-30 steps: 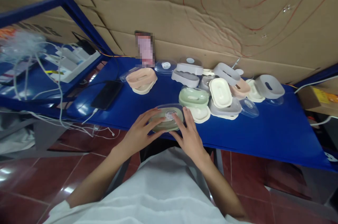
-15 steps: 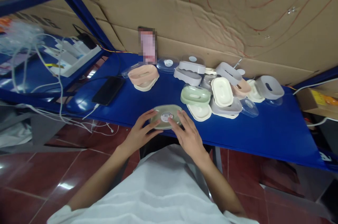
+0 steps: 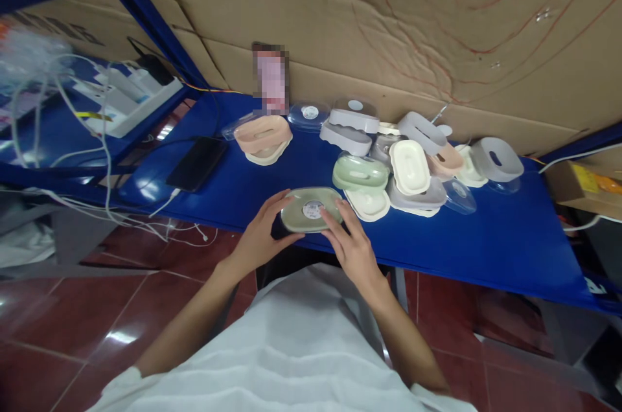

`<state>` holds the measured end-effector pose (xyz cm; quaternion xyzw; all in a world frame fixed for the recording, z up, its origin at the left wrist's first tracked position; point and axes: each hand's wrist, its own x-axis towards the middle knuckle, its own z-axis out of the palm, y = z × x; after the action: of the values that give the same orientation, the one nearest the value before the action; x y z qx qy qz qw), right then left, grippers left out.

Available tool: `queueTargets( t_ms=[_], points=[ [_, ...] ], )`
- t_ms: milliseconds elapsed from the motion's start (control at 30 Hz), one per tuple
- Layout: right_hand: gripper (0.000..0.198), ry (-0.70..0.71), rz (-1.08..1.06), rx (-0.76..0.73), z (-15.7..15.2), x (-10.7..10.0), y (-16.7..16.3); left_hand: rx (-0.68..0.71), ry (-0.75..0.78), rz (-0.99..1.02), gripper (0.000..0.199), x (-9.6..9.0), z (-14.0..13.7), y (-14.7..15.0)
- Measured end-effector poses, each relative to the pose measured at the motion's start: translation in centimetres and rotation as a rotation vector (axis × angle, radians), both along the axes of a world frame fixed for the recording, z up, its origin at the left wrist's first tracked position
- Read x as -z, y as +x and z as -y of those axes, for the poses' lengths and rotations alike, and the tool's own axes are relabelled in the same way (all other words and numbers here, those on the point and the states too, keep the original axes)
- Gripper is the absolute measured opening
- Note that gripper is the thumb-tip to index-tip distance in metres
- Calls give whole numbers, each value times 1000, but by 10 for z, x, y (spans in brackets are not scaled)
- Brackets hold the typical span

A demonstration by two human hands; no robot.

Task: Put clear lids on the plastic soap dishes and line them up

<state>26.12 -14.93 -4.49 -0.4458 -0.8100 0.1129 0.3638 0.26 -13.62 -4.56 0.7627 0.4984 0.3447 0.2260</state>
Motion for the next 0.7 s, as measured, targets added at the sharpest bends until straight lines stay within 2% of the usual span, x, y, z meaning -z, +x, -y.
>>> queueTargets(
  t_ms=[233, 400, 567, 700],
  points=[
    [67, 95, 27, -39, 2, -6, 1, -18, -83, -37, 88, -5, -7, 6],
    [57, 38, -29, 24, -1, -9, 4, -23, -100, -47, 96, -7, -6, 4],
    [55, -38, -3, 15, -1, -7, 8, 12, -101, -49, 77, -9, -5, 2],
    [64, -105, 74, -2, -4, -8, 10, 15, -85, -38, 76, -6, -7, -1]
  ],
)
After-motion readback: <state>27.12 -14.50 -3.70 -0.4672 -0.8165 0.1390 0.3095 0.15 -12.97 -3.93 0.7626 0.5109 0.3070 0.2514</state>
